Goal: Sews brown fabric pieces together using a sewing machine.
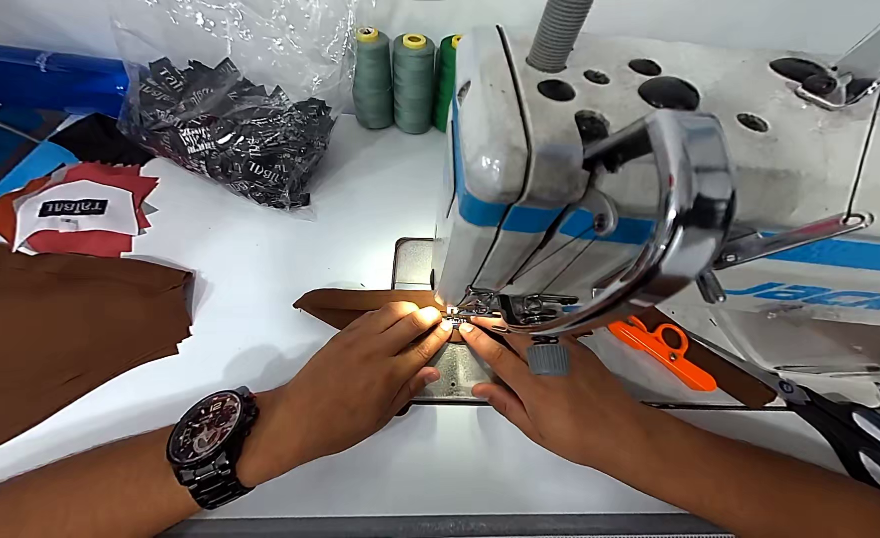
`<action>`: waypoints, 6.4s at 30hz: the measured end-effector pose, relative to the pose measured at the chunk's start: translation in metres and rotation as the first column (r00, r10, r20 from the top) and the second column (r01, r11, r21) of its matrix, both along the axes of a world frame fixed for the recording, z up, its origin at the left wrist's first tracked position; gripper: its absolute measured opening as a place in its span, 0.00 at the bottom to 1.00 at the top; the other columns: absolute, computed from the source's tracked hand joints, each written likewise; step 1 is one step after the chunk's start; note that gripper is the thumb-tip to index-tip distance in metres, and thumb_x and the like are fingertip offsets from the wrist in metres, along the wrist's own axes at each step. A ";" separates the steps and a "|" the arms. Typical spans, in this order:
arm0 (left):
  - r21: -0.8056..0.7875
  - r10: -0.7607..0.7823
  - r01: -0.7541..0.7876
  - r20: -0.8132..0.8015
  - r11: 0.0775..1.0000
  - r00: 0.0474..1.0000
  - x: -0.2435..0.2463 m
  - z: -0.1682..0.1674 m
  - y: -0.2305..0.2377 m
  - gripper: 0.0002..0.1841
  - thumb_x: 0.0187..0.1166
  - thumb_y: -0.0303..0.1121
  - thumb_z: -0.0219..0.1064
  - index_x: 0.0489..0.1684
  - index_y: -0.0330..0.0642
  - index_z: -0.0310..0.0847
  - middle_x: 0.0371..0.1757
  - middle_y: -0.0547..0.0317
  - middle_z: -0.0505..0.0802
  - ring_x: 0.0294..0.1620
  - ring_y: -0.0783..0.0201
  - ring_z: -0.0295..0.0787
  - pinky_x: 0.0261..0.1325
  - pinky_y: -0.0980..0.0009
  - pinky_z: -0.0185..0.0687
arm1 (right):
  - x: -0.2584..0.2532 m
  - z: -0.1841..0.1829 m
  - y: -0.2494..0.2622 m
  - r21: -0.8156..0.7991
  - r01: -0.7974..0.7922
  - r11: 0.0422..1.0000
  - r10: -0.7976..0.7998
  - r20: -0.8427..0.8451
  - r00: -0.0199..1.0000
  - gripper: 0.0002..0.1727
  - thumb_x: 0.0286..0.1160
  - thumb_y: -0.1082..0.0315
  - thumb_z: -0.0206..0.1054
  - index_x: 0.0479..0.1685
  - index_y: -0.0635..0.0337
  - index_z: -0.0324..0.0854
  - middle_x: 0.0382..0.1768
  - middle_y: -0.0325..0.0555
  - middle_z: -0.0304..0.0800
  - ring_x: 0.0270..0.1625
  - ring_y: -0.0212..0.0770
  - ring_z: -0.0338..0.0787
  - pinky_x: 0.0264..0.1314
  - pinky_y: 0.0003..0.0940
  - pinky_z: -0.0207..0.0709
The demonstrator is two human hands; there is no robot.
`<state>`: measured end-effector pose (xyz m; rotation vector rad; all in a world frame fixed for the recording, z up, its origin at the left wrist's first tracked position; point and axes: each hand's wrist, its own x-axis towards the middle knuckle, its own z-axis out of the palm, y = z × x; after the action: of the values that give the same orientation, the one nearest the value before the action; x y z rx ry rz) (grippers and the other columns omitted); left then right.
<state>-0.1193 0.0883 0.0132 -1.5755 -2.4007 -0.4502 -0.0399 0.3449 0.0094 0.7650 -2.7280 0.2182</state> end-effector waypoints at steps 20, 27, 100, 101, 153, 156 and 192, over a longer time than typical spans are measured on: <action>-0.024 -0.012 0.012 -0.029 1.000 1.000 -0.003 0.000 0.000 0.27 0.93 0.50 0.41 0.75 0.53 0.84 0.74 0.62 0.87 0.79 0.63 0.77 0.79 0.65 0.70 | -0.001 0.001 -0.001 0.045 0.014 0.999 -0.015 0.027 1.000 0.33 0.88 0.38 0.45 0.75 0.46 0.83 0.62 0.44 0.89 0.69 0.45 0.85 0.68 0.39 0.78; -0.012 -0.048 0.048 -0.015 0.999 0.999 -0.013 0.002 -0.010 0.26 0.92 0.49 0.44 0.72 0.51 0.85 0.70 0.63 0.89 0.76 0.62 0.79 0.79 0.66 0.71 | -0.005 0.002 -0.009 0.005 0.032 0.999 -0.033 0.083 0.996 0.32 0.88 0.37 0.46 0.76 0.44 0.82 0.63 0.44 0.90 0.64 0.46 0.87 0.63 0.41 0.81; -0.060 -0.022 0.015 -0.109 0.998 0.994 0.004 0.002 0.003 0.28 0.93 0.49 0.41 0.71 0.52 0.87 0.70 0.63 0.89 0.73 0.59 0.80 0.76 0.61 0.71 | 0.004 0.008 0.006 -0.052 -0.049 0.997 0.047 -0.028 0.998 0.27 0.91 0.46 0.48 0.62 0.53 0.89 0.62 0.42 0.92 0.72 0.43 0.85 0.75 0.38 0.77; -0.062 -0.017 0.010 -0.112 0.998 0.994 0.004 0.002 0.003 0.28 0.93 0.50 0.41 0.71 0.52 0.87 0.70 0.63 0.89 0.74 0.59 0.80 0.76 0.60 0.70 | 0.003 0.005 0.005 -0.063 -0.074 0.995 0.075 0.005 0.997 0.28 0.92 0.47 0.47 0.65 0.53 0.87 0.66 0.42 0.90 0.75 0.42 0.83 0.79 0.37 0.74; 0.013 -0.022 0.022 0.057 1.000 0.998 -0.010 0.003 0.009 0.25 0.91 0.50 0.46 0.67 0.55 0.89 0.64 0.58 0.90 0.74 0.58 0.80 0.79 0.64 0.72 | -0.015 0.018 0.032 0.002 -0.066 0.998 0.066 0.040 0.997 0.24 0.90 0.47 0.48 0.48 0.49 0.89 0.43 0.34 0.91 0.53 0.34 0.90 0.55 0.32 0.83; 0.007 -0.023 0.023 0.064 1.000 0.998 -0.008 0.002 0.008 0.25 0.92 0.50 0.45 0.68 0.56 0.88 0.65 0.58 0.89 0.74 0.59 0.79 0.77 0.64 0.73 | -0.015 0.016 0.033 0.003 -0.084 0.996 0.084 0.039 0.996 0.25 0.90 0.47 0.47 0.49 0.49 0.89 0.46 0.35 0.92 0.55 0.34 0.90 0.58 0.33 0.83; -0.237 0.521 -0.577 0.757 0.782 0.395 0.226 -0.150 -0.257 0.14 0.80 0.37 0.73 0.57 0.38 0.89 0.44 0.51 0.95 0.44 0.56 0.94 0.55 0.51 0.90 | 0.146 -0.120 -0.111 -0.121 0.139 0.983 -0.069 0.459 0.886 0.14 0.84 0.55 0.67 0.53 0.53 0.91 0.50 0.52 0.94 0.52 0.59 0.93 0.50 0.65 0.85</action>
<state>0.1062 -0.1685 -0.1371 -0.3891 -3.2764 -1.2739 0.1064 0.2339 -0.1103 0.5779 -3.1279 0.6462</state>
